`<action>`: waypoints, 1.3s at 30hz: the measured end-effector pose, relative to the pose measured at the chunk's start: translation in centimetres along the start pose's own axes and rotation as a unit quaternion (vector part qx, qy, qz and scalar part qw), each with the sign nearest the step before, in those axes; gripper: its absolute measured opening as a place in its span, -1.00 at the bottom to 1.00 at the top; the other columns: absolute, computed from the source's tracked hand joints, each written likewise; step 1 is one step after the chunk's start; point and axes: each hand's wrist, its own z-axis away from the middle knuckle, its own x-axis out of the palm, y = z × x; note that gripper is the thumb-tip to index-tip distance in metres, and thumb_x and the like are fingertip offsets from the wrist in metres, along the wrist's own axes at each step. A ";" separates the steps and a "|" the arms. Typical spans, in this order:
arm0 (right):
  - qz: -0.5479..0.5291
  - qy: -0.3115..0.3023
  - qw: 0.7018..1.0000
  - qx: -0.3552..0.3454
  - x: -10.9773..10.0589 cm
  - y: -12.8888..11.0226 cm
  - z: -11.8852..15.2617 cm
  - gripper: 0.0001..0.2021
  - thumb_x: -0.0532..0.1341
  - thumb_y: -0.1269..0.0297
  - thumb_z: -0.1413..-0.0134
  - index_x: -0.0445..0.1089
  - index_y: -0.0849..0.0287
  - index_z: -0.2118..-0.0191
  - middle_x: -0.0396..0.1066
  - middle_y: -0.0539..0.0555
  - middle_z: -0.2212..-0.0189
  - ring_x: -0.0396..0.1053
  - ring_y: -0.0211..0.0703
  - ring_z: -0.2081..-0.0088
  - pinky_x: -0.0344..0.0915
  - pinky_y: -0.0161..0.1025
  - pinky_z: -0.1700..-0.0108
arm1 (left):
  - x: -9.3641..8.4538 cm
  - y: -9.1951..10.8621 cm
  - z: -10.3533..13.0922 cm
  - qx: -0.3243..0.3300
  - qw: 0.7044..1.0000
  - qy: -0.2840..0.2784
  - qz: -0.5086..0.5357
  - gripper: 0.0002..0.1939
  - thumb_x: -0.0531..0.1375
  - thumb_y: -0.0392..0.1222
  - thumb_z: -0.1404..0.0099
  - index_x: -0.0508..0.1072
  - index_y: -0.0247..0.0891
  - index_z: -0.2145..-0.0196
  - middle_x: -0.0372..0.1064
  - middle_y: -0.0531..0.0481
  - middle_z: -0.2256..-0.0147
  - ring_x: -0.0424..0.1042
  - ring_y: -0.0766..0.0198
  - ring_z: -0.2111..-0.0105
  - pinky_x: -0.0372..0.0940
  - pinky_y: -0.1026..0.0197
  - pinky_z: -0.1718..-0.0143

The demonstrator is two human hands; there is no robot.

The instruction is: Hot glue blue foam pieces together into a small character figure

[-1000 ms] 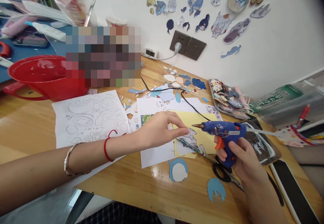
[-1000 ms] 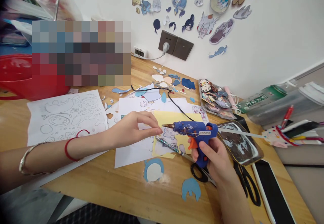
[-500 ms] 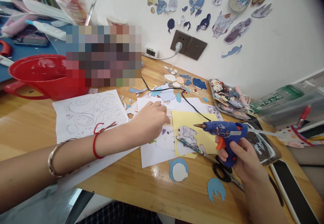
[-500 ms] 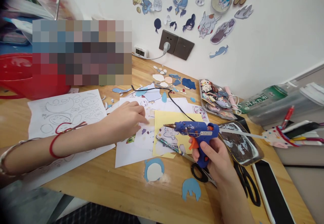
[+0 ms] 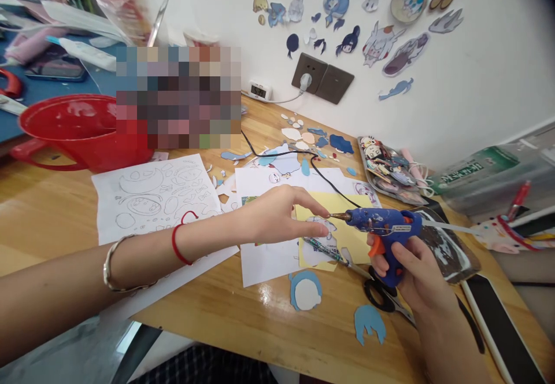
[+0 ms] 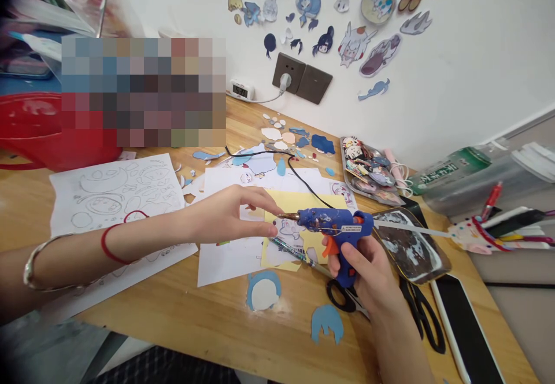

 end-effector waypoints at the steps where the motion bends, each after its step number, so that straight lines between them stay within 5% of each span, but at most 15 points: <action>1: -0.004 -0.001 1.000 0.001 0.1 0.0 0.0 -0.84 0.28 0.22 0.05 0.36 0.15 0.34 0.39 0.04 0.49 0.23 -0.34 0.61 0.19 -0.37 0.60 | 0.2 -0.1 -0.1 0.004 1.000 0.005 0.005 -0.78 0.18 -0.05 -0.14 0.52 -0.16 0.29 0.42 0.02 0.22 0.37 0.25 0.24 0.23 0.25 0.27; 6: -0.018 0.003 1.000 0.005 0.4 -0.2 0.0 -0.86 0.28 0.24 0.05 0.35 0.13 0.34 0.40 0.06 0.42 0.22 -0.32 0.60 0.19 -0.33 0.59 | 0.1 -1.7 -0.2 -0.001 0.993 0.034 -0.116 -0.81 0.17 -0.08 -0.15 0.55 -0.17 0.44 0.43 0.00 0.34 0.35 0.24 0.33 0.20 0.20 0.31; 11: -0.008 0.013 1.000 0.004 0.3 -0.2 0.0 -0.84 0.29 0.23 0.07 0.35 0.15 0.36 0.38 0.07 0.45 0.21 -0.32 0.61 0.18 -0.33 0.62 | -1.6 -2.4 0.0 -0.009 0.911 0.042 -0.410 -0.76 0.10 -0.20 -0.20 0.55 -0.22 0.49 0.42 -0.10 0.41 0.26 0.07 0.29 0.09 0.09 0.29; 18: 0.001 0.020 1.000 -0.007 0.4 -0.5 0.1 -0.86 0.27 0.20 0.05 0.36 0.12 0.37 0.38 0.06 0.38 0.17 -0.36 0.61 0.19 -0.35 0.62 | -3.3 -1.3 0.6 -0.008 0.863 -0.048 -0.503 -0.70 0.01 -0.39 -0.17 0.42 -0.27 0.61 0.32 -0.10 0.52 0.20 0.16 0.41 0.03 0.15 0.41; 26: -0.022 0.064 0.997 -0.032 0.5 -0.9 -0.2 -0.88 0.25 0.22 0.05 0.38 0.11 0.35 0.32 0.03 0.39 0.14 -0.36 0.61 0.13 -0.35 0.64 | -2.0 -1.7 0.3 -0.028 0.909 0.019 -0.415 -0.72 0.14 -0.09 -0.17 0.44 -0.25 0.62 0.34 -0.07 0.51 0.28 0.15 0.36 -0.01 0.23 0.54; 30: -0.024 0.068 0.997 -0.030 0.4 -0.9 -0.1 -0.89 0.24 0.22 0.05 0.38 0.11 0.35 0.32 0.03 0.39 0.14 -0.35 0.60 0.13 -0.34 0.63 | -2.2 -2.1 0.6 -0.014 0.911 -0.036 -0.411 -0.80 0.21 -0.08 -0.09 0.51 -0.23 0.36 0.35 -0.09 0.42 0.30 0.10 0.32 0.07 0.22 0.48; 33: -0.016 0.069 0.997 -0.026 0.3 -0.8 -0.1 -0.88 0.25 0.23 0.05 0.38 0.11 0.35 0.33 0.03 0.39 0.14 -0.35 0.60 0.14 -0.34 0.62 | -2.7 -2.4 1.2 -0.027 0.921 -0.103 -0.374 -0.31 0.29 -0.08 0.05 0.25 -0.15 -0.07 0.32 -0.10 0.30 0.29 0.07 0.25 0.13 0.22 0.38; 35: -0.006 0.065 0.998 -0.027 0.3 -0.7 0.0 -0.89 0.25 0.23 0.04 0.38 0.10 0.35 0.33 0.03 0.41 0.14 -0.34 0.60 0.15 -0.33 0.62 | -2.8 -2.4 1.4 -0.024 0.942 -0.105 -0.319 -0.09 0.29 0.02 0.09 0.02 -0.07 -0.19 0.27 -0.09 0.19 0.28 0.08 0.20 0.15 0.24 0.35; 39: 0.006 0.052 0.998 -0.029 0.4 -0.6 0.0 -0.87 0.24 0.21 0.03 0.38 0.10 0.32 0.34 0.05 0.39 0.15 -0.33 0.60 0.16 -0.33 0.62 | -1.7 -1.2 0.8 0.009 0.981 -0.041 -0.189 -0.13 0.21 0.13 -0.01 -0.08 -0.01 -0.21 0.19 -0.09 0.04 0.26 0.16 0.15 0.17 0.25 0.26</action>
